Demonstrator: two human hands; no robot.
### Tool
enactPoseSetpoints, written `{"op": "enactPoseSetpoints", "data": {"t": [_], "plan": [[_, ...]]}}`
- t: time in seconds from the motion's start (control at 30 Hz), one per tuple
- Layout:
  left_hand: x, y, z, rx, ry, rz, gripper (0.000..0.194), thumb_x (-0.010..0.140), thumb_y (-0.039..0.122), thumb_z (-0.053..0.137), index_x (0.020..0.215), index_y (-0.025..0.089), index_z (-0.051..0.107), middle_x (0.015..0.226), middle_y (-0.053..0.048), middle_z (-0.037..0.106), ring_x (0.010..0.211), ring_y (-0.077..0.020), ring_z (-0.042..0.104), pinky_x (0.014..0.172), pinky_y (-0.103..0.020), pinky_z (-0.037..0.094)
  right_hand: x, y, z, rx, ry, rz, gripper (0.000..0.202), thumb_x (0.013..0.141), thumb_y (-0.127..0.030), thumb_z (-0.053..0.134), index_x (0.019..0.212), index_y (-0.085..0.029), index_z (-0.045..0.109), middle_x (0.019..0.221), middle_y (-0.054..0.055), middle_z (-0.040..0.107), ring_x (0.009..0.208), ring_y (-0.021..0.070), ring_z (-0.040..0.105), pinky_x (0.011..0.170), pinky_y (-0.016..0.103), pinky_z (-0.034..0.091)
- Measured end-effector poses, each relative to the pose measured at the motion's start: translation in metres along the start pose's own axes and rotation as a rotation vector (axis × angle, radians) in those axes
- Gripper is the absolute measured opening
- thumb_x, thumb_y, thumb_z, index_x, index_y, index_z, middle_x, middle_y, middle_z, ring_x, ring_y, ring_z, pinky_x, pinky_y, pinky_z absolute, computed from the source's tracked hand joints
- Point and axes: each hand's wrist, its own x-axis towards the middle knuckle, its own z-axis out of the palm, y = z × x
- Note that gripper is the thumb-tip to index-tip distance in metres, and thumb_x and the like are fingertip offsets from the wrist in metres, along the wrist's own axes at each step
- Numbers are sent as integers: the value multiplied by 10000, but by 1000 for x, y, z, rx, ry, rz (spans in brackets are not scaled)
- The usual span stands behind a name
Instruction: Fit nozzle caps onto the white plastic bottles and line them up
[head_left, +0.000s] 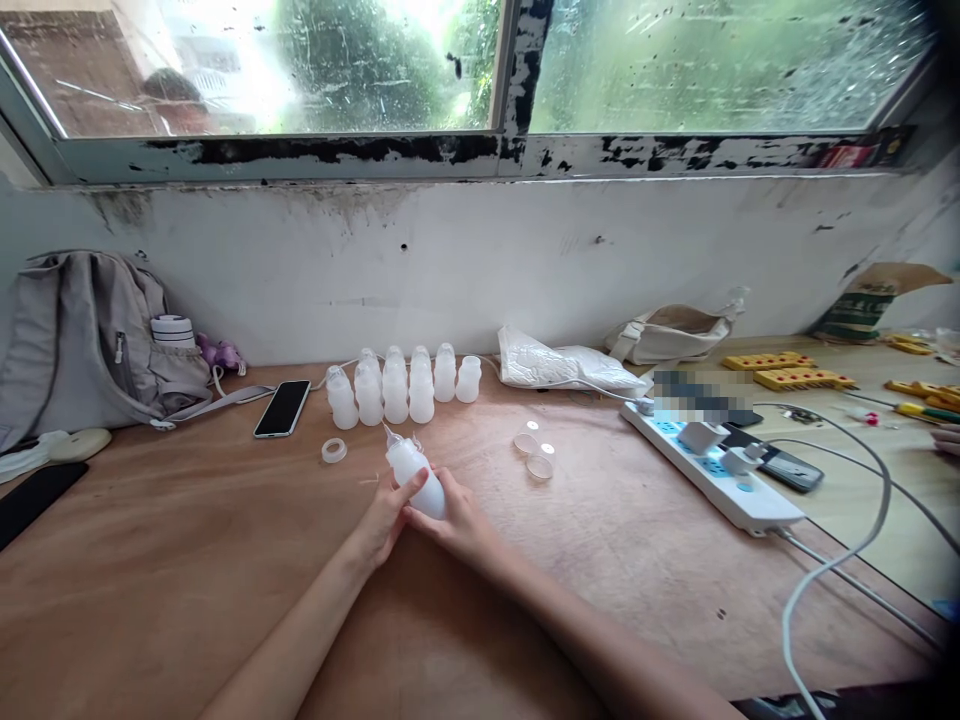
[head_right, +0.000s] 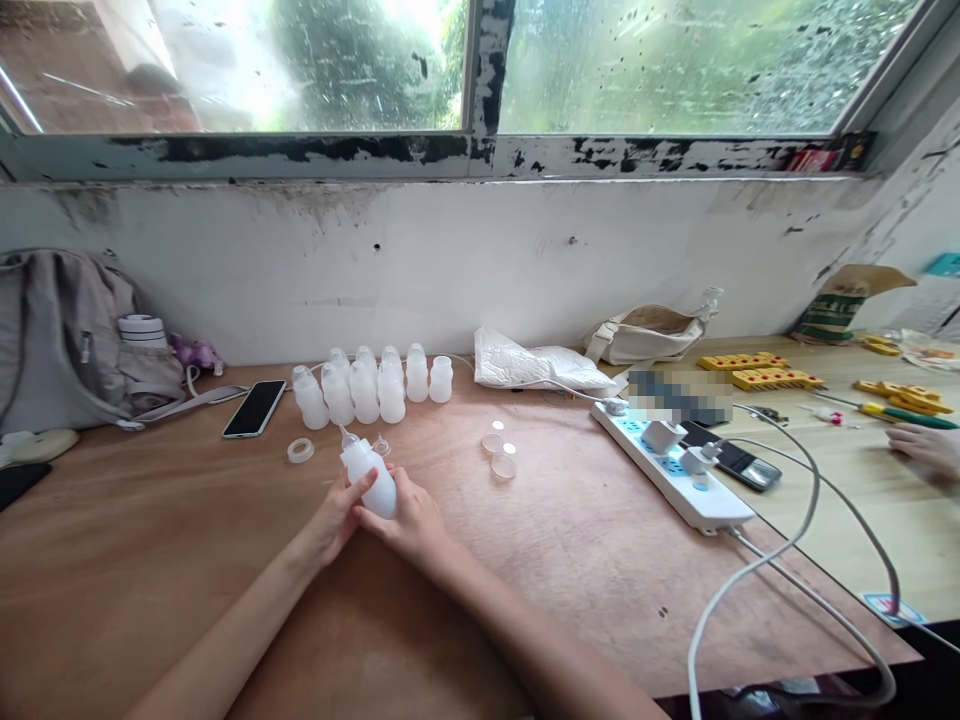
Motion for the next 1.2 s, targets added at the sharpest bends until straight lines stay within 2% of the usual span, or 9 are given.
{"op": "enactPoseSetpoints", "data": {"t": [0.17,0.27,0.33,0.43,0.5,0.6,0.73,0.8,1.2], "plan": [[6,-8,-8,-17,90,-13,298,672,331,649,902,155,582,789,-19,590,694,-119,547,637,-219,432,14,12,-34,-344,55,-71,271,831,-420,410,929,-205,544,925,53,523,792,169,543,717,287,406],[11,-7,-15,3,151,-23,305,625,340,681,843,151,582,699,7,554,589,-92,510,552,-202,408,23,25,-72,-656,331,166,254,811,-381,436,913,-177,547,944,92,504,788,203,535,669,303,393],[12,-7,-17,24,165,-1,336,605,343,693,860,153,582,709,5,555,585,-90,508,552,-202,405,26,36,-96,-796,389,351,251,772,-337,490,931,-150,540,956,126,493,871,246,517,675,312,386],[11,-6,-15,60,162,11,395,611,360,681,938,168,569,824,-25,582,663,-115,538,573,-207,409,25,51,-121,-823,280,544,248,763,-322,485,916,-136,540,932,141,522,863,267,527,663,332,386],[9,-6,-13,84,158,-13,403,627,387,660,958,180,562,877,-36,586,717,-141,555,579,-213,411,23,57,-127,-755,208,568,194,747,-295,506,855,-141,551,879,125,554,826,254,544,659,332,392],[8,-4,-9,145,125,10,376,643,397,643,938,175,572,858,-35,588,733,-154,563,602,-221,411,25,55,-125,-474,221,437,156,694,-273,579,789,-151,557,780,81,582,755,211,561,647,311,414],[6,-4,-6,246,73,50,442,626,347,675,1006,174,530,858,-47,607,724,-154,564,599,-217,399,32,42,-112,184,351,180,324,655,-408,622,845,-154,560,783,61,601,701,172,564,601,297,449],[6,-5,-6,292,60,27,487,613,343,687,1033,178,505,851,-56,622,728,-164,570,587,-216,394,35,37,-106,356,361,125,354,643,-437,630,844,-150,578,793,61,608,692,164,557,605,300,453],[5,-5,-4,453,-11,70,358,594,349,687,888,167,593,825,-48,638,771,-190,569,620,-229,397,34,40,-68,541,243,156,350,651,-417,634,874,-148,636,771,50,621,671,139,541,595,278,441]]}}
